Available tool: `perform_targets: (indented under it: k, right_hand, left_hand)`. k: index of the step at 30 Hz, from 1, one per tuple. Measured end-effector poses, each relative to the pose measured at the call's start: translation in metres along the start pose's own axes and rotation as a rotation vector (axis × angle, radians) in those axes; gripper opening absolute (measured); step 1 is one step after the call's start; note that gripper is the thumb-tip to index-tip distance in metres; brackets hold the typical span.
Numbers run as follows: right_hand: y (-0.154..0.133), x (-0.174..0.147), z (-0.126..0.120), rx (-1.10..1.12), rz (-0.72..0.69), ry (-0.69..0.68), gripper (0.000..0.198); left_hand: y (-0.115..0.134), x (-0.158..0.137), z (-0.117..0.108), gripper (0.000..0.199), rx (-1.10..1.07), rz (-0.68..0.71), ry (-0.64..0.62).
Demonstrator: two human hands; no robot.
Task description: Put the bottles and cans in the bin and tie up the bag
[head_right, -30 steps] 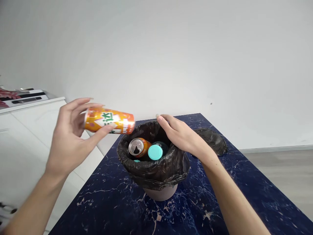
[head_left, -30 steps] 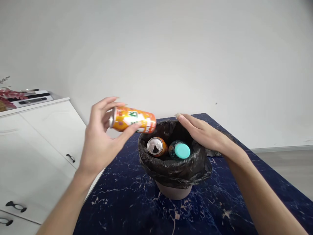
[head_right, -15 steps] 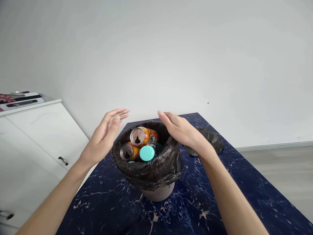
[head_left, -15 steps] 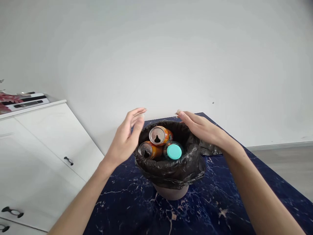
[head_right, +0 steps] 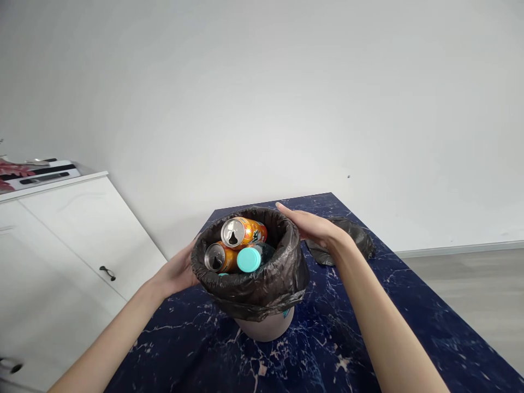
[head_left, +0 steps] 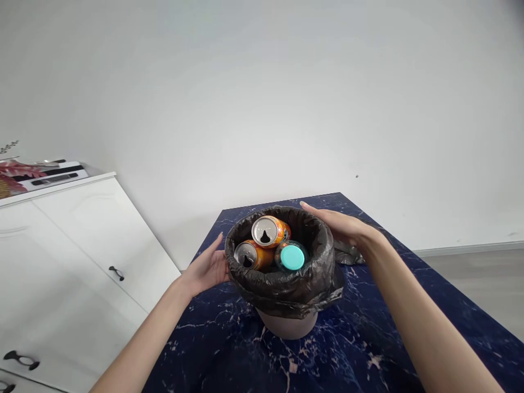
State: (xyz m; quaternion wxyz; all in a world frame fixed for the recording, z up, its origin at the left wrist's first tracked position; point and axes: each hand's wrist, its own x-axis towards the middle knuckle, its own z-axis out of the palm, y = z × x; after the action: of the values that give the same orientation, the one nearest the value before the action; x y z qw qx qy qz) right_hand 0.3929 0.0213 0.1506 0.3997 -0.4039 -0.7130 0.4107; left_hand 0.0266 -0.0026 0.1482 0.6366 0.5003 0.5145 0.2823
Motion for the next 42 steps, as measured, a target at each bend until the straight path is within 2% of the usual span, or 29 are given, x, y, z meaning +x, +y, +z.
perform_targets:
  k: [2,3,6,8,13,16,23,27,35,42]
  right_hand:
    - [-0.006,-0.001,-0.003,0.198,0.051,-0.091,0.065]
    - [-0.009,-0.001,-0.004,0.287,0.056,-0.086,0.058]
    - [-0.019,-0.004,-0.008,0.451,0.071,0.066,0.05]
    - [-0.025,-0.005,-0.01,0.509,0.086,0.151,0.054]
    - [-0.046,-0.015,-0.008,0.577,-0.076,0.31,0.051]
    - [-0.06,-0.023,-0.006,0.611,-0.117,0.428,0.05]
    - [-0.07,-0.033,-0.019,0.696,-0.198,0.632,0.042]
    - [-0.065,-0.036,-0.03,0.756,-0.174,0.678,0.046]
    - [-0.063,-0.041,-0.039,0.707,-0.262,0.832,0.047]
    - [-0.049,-0.039,-0.05,0.66,-0.186,0.849,0.048]
  left_hand:
    - [0.012,-0.007,0.006,0.07,-0.069,0.06,0.049]
    - [0.018,-0.01,0.009,0.062,-0.099,0.098,0.081]
    - [0.036,-0.017,0.02,0.028,-0.18,0.229,0.19]
    - [0.045,-0.02,0.027,0.018,-0.21,0.275,0.234]
    - [0.07,-0.032,0.048,0.017,-0.346,0.406,0.35]
    - [0.084,-0.04,0.056,0.02,-0.321,0.51,0.376]
    - [0.102,-0.05,0.057,0.022,-0.321,0.712,0.498]
    - [0.102,-0.047,0.049,0.025,-0.37,0.737,0.519]
    - [0.093,-0.04,0.027,0.018,-0.471,0.747,0.591]
    - [0.086,-0.036,-0.002,0.019,-0.607,0.609,0.577]
